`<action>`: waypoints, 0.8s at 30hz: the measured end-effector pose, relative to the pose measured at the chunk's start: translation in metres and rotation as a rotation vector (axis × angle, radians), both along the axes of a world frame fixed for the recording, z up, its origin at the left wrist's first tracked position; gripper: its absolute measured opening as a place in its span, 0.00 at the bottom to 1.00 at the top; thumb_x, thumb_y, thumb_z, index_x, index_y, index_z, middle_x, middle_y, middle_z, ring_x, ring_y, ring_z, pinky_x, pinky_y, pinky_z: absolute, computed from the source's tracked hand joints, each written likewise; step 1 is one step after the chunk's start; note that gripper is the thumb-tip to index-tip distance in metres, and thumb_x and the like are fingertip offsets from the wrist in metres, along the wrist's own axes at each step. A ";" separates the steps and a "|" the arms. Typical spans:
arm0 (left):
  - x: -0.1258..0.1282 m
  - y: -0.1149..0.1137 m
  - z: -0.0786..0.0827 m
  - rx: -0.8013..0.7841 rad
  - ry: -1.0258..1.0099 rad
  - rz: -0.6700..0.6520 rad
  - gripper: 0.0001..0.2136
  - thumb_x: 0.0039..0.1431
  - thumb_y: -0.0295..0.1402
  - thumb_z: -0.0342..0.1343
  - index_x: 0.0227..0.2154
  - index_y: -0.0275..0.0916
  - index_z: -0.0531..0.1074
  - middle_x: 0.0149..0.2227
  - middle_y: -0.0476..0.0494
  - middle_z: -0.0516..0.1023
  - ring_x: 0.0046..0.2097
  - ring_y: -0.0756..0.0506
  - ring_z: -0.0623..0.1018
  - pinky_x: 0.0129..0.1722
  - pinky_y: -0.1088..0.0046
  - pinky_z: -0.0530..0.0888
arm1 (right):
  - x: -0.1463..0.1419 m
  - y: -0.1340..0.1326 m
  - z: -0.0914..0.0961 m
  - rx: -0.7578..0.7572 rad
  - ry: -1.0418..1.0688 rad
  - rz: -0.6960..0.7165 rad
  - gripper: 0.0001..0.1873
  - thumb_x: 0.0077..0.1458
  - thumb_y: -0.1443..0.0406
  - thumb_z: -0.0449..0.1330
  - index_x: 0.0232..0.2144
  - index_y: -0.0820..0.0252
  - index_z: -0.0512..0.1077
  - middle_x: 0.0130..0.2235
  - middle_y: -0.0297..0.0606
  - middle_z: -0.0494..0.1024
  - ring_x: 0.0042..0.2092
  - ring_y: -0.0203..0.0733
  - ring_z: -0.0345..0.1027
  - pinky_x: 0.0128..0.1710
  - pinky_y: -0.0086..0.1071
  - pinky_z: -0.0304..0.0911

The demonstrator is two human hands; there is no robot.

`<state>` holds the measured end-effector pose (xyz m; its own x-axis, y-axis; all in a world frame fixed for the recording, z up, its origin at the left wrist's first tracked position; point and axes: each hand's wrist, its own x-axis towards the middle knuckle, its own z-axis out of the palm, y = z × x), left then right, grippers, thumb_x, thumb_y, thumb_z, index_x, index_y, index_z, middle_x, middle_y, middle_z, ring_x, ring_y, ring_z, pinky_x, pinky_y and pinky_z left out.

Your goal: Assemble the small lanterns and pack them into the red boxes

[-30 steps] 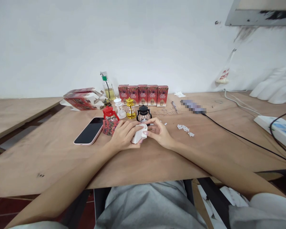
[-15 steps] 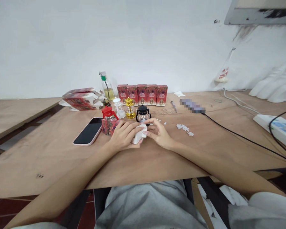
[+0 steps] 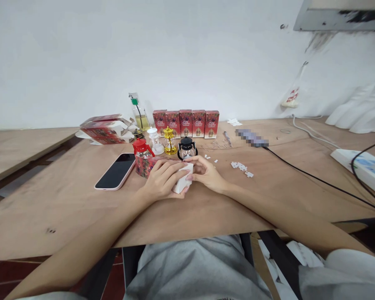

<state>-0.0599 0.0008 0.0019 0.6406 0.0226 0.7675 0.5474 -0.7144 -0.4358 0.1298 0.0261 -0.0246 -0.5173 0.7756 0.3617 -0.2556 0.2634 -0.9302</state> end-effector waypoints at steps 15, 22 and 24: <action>0.026 -0.025 -0.010 -0.112 0.291 -0.593 0.11 0.52 0.37 0.58 0.39 0.59 0.69 0.39 0.62 0.79 0.44 0.52 0.77 0.41 0.73 0.75 | 0.001 -0.018 0.017 -0.292 0.018 0.233 0.22 0.45 0.54 0.66 0.41 0.56 0.70 0.36 0.33 0.77 0.35 0.37 0.71 0.37 0.31 0.68; 0.003 -0.011 -0.014 -0.131 -0.299 0.032 0.23 0.56 0.54 0.47 0.51 0.49 0.61 0.44 0.43 0.73 0.47 0.41 0.74 0.46 0.56 0.71 | 0.010 -0.005 0.017 0.054 0.225 -0.383 0.19 0.51 0.55 0.61 0.44 0.50 0.64 0.42 0.32 0.73 0.42 0.40 0.70 0.44 0.36 0.68; 0.001 -0.006 -0.009 -0.200 -0.436 0.096 0.24 0.58 0.50 0.47 0.53 0.43 0.58 0.47 0.38 0.69 0.50 0.39 0.71 0.48 0.55 0.69 | 0.016 0.006 0.016 0.138 0.194 -0.513 0.19 0.54 0.54 0.58 0.47 0.48 0.61 0.45 0.34 0.71 0.46 0.41 0.68 0.47 0.37 0.66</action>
